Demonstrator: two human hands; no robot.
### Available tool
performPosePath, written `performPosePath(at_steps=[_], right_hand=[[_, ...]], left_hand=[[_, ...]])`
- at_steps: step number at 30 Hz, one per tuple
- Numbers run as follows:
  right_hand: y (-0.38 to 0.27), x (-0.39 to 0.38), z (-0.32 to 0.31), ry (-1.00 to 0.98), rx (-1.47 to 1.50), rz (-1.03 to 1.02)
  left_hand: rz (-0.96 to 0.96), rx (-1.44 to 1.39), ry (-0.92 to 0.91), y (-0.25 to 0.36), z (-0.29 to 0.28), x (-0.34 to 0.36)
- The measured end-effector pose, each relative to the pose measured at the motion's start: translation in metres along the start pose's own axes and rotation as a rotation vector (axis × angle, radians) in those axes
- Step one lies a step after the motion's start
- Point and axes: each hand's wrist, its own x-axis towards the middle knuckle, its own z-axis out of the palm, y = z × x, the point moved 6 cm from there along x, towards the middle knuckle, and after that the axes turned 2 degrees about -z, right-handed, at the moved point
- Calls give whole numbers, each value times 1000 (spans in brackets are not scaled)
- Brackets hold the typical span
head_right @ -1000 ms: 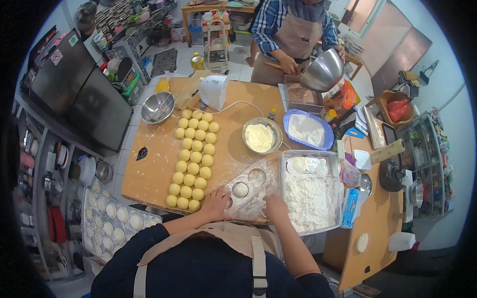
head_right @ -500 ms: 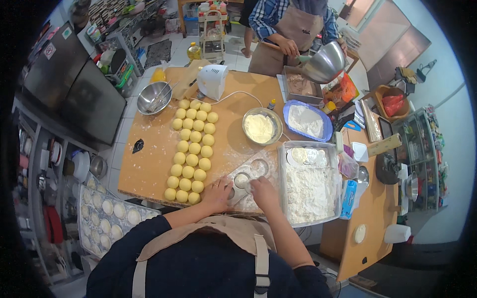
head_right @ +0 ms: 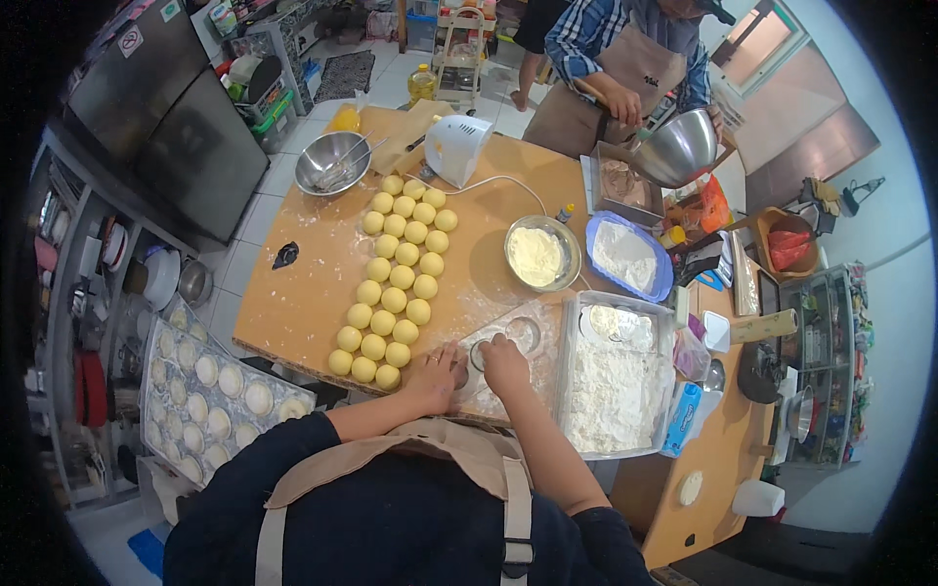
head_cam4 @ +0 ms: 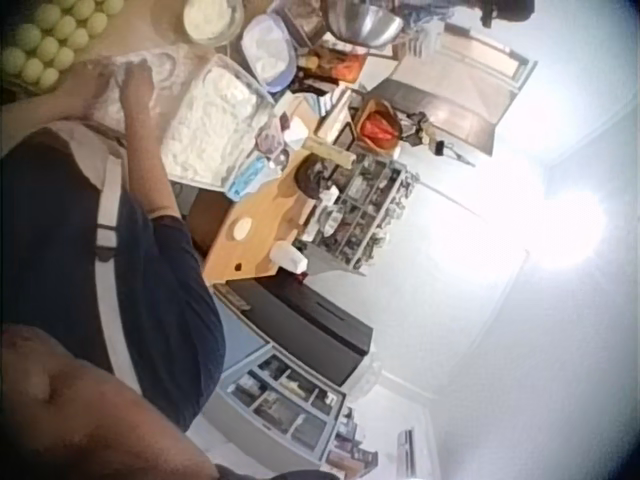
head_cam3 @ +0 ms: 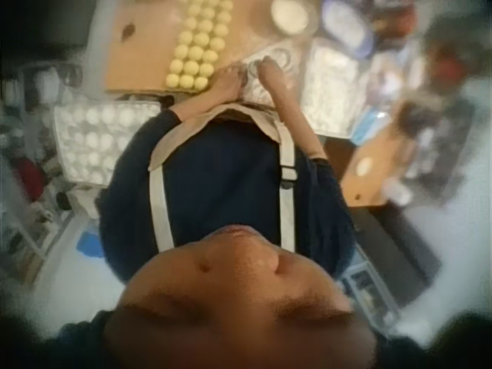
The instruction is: The person prepares dough by pressing a circular mold into flattened portions of dough to create rings, then transfers the dough rings one by one onto a large metal baking tray already filled with other dough portions.
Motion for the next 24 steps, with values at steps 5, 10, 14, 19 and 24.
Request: performPosePath(at_steps=[5, 10, 14, 19, 24], right_hand=[[4, 2, 10, 9, 41, -26], [4, 1, 11, 1, 39, 4], [3, 1, 12, 27, 62, -11], [6, 5, 6, 4, 33, -16], [3, 6, -47, 141, 222, 53]], left_hand=[[-4, -43, 40, 0, 1, 0], [-13, -31, -36, 1, -2, 0], [-13, -25, -19, 1, -1, -1], [6, -37, 11, 2, 0, 2], [7, -33, -33, 1, -4, 0]])
